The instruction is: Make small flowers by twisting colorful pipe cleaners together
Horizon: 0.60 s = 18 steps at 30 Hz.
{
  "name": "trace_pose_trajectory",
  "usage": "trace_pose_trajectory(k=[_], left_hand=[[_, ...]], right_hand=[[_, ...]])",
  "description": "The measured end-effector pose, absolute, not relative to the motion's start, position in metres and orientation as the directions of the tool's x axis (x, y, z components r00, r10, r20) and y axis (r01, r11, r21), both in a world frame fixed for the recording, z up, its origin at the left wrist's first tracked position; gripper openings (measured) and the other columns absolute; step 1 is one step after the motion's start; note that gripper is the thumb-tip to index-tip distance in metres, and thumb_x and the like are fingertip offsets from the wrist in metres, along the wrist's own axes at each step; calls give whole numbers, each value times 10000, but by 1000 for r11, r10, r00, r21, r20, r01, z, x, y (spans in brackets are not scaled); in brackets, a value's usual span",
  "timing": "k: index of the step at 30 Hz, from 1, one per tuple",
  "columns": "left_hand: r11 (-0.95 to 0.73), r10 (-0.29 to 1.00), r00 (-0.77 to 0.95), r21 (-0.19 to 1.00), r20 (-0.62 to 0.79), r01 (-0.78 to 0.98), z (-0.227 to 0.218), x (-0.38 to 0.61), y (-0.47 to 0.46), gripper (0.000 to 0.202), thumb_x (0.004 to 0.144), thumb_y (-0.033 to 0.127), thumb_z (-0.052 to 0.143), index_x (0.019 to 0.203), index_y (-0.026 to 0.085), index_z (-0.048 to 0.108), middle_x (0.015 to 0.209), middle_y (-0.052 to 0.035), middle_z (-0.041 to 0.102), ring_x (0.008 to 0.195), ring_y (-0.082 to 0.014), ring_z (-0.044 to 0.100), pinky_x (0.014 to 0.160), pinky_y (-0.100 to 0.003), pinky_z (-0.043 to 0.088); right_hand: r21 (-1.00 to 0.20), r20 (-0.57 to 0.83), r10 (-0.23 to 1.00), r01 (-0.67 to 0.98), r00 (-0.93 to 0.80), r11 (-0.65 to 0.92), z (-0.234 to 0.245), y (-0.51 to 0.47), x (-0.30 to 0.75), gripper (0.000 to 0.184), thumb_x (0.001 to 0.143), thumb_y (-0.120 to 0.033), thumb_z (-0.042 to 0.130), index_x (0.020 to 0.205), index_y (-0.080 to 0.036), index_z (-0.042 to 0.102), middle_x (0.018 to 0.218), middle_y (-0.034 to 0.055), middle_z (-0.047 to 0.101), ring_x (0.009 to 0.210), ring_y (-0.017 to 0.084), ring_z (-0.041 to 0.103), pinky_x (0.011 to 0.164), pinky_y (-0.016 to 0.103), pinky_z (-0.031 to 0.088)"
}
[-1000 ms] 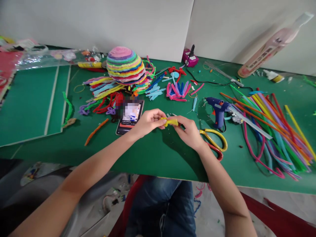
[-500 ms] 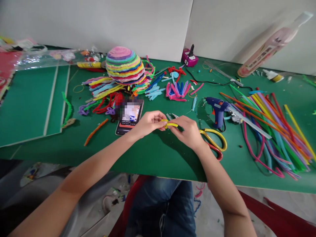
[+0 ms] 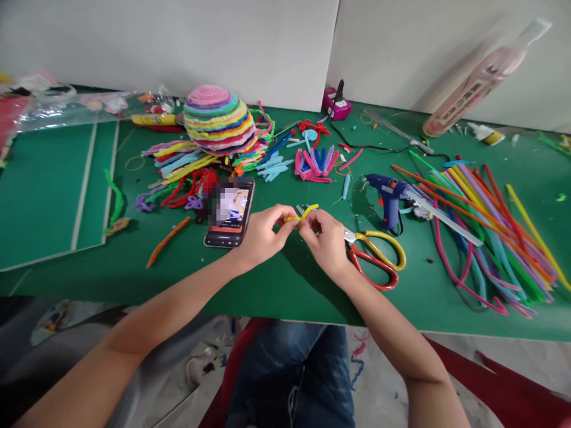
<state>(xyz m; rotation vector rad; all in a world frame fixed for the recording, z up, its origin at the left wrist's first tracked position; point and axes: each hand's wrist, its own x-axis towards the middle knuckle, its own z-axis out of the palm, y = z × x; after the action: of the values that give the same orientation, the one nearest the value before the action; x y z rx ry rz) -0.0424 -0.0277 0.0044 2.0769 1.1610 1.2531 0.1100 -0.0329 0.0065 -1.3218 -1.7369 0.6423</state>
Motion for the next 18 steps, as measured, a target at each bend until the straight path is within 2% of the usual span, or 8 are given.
trace_pose_trajectory(k=[3, 5, 6, 8, 10, 12, 15, 18], left_hand=[[-753, 586, 364, 321, 724, 575, 2, -47, -25, 112, 874, 103, 468, 880, 163, 562, 800, -40, 692, 736, -128, 652, 660, -246, 513], [-779, 520, 402, 226, 754, 585, 3, -49, -23, 130, 873, 90, 461, 897, 164, 566, 814, -40, 699, 748, -133, 658, 661, -250, 515], [-769, 550, 390, 265, 739, 582, 3, -50, -22, 121, 874, 102, 467, 895, 164, 568, 813, -40, 700, 745, -134, 660, 656, -250, 516], [-692, 701, 337, 486, 628, 534, 5, -51, -20, 78, 879, 156, 496, 885, 165, 573, 791, -36, 695, 721, -129, 664, 640, -241, 518], [-518, 854, 295, 752, 428, 409, 6, -52, -18, 75, 873, 227, 532, 882, 165, 574, 770, -27, 689, 677, -115, 668, 615, -220, 525], [-328, 923, 293, 908, 249, 261, 7, -53, -15, 114, 860, 275, 556, 883, 165, 575, 772, -23, 687, 647, -104, 672, 600, -204, 536], [-203, 943, 297, 966, 149, 161, 6, -53, -14, 143, 839, 297, 579, 874, 159, 583, 795, -35, 690, 658, -110, 681, 606, -210, 548], [-223, 940, 301, 958, 162, 181, 6, -52, -14, 121, 828, 273, 586, 858, 156, 592, 799, -39, 694, 680, -116, 685, 620, -219, 545]], right_hand=[[-989, -38, 997, 145, -69, -28, 8, -35, 101, 182, 779, -302, 530, 648, -190, 469, 550, -56, 391, 485, 61, 323, 458, 215, 265], [-974, -215, 968, -47, -129, -222, 8, -35, 100, 193, 761, -343, 539, 661, -191, 475, 561, -54, 390, 484, 62, 316, 443, 212, 238], [-960, -258, 954, -72, -151, -270, 8, -35, 101, 203, 759, -359, 545, 665, -190, 481, 562, -52, 395, 480, 63, 314, 438, 213, 229], [-980, -199, 975, 33, -97, -197, 8, -32, 107, 227, 770, -389, 565, 681, -187, 513, 568, -43, 428, 480, 69, 330, 443, 222, 241], [-953, 71, 997, 296, 15, 63, 9, -29, 116, 224, 780, -404, 601, 752, -184, 573, 626, -16, 519, 524, 89, 410, 490, 242, 310], [-770, 357, 933, 551, -44, 321, 11, -26, 125, 219, 782, -395, 636, 868, -194, 622, 777, 31, 631, 677, 139, 540, 606, 281, 393], [-485, 478, 823, 689, -308, 539, 12, -24, 130, 188, 838, -371, 600, 931, -218, 657, 930, 55, 701, 880, 191, 614, 745, 327, 401], [-374, 473, 791, 725, -387, 579, 9, -25, 127, 184, 904, -326, 513, 894, -212, 658, 891, 39, 717, 836, 173, 631, 737, 324, 369]])
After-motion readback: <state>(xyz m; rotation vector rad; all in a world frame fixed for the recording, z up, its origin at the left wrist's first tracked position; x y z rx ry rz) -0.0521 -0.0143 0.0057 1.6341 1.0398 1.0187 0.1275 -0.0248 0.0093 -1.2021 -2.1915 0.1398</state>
